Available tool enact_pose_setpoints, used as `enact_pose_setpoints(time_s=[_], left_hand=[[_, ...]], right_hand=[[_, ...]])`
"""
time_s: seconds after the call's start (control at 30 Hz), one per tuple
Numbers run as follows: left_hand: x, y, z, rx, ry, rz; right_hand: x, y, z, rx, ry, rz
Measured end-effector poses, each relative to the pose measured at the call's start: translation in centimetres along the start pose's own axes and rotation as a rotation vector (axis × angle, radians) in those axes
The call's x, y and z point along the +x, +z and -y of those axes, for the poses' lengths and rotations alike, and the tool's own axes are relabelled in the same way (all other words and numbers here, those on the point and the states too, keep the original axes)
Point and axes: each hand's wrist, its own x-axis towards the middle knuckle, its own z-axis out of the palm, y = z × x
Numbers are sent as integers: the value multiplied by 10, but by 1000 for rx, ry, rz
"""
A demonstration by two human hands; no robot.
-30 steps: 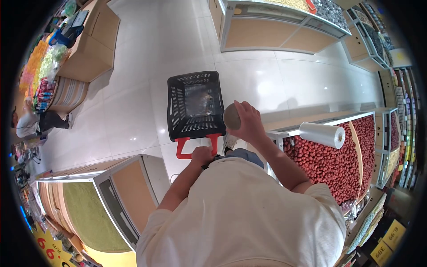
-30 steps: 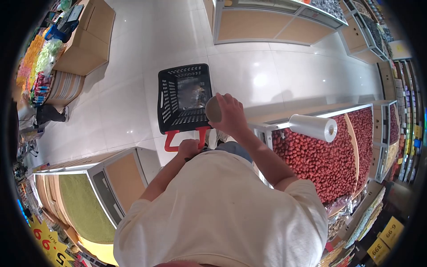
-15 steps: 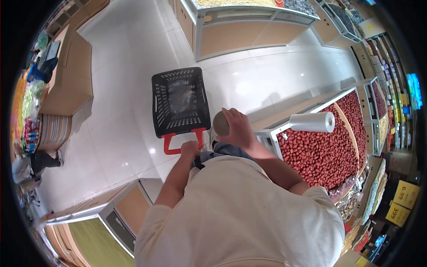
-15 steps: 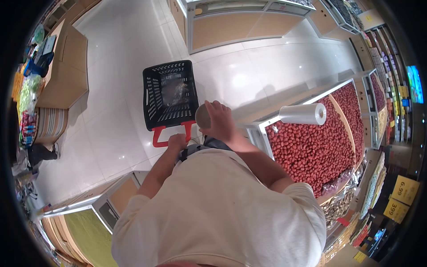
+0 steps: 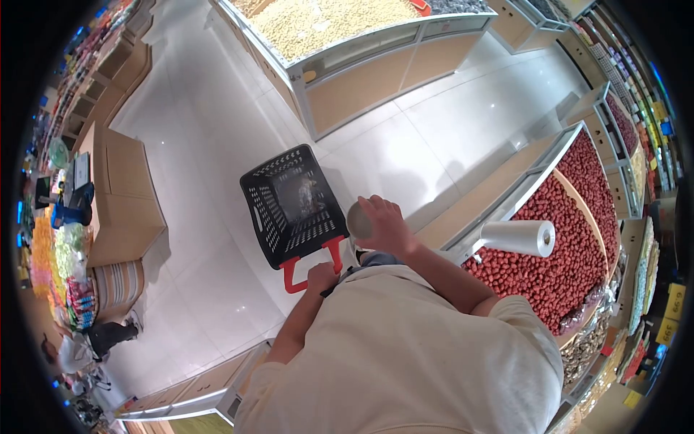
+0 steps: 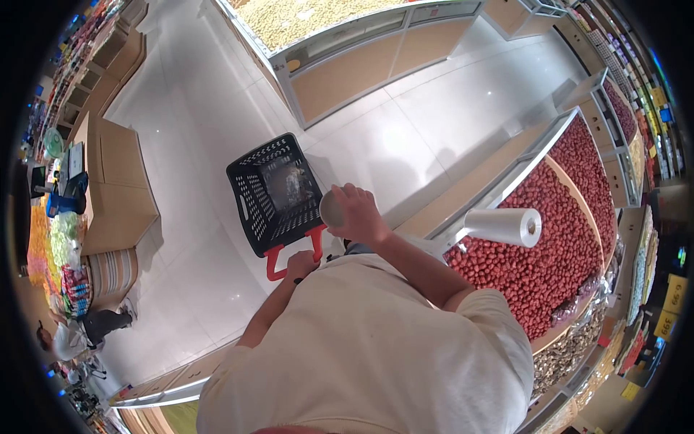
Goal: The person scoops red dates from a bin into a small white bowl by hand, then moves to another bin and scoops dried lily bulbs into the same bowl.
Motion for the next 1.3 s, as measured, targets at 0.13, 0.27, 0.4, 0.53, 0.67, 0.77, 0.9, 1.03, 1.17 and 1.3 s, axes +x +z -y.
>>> enact_pose_setpoints(time_s=[0.13,0.27,0.4,0.53,0.67,0.77,0.9,1.03,1.17,1.3], left_hand=[[28,-23,-1,20,-32,4],[56,-52,-2,13,-90,29],[84,-76,4,-24,-142,-13],[106,-108,10,-17,-151,-55],[135,-137,23,2,-143,-92],[152,-157,28,-2,-153,-83],[175,-178,36,-25,-138,-82],[195,-195,41,-31,-125,-48],[215,-213,52,-62,-77,-77],[219,-253,58,-60,-73,-109]], right_hand=[[42,-5,-14,19,10,13],[76,-11,-34,-22,5,22],[104,-21,-48,-10,0,43],[130,-32,-50,6,-1,60],[156,-31,-46,-26,-3,71],[170,-24,-42,-57,-18,68],[200,-28,-24,-71,40,87],[222,-30,-9,-71,62,36],[246,-39,6,-56,88,15],[263,-47,11,-67,183,35]])
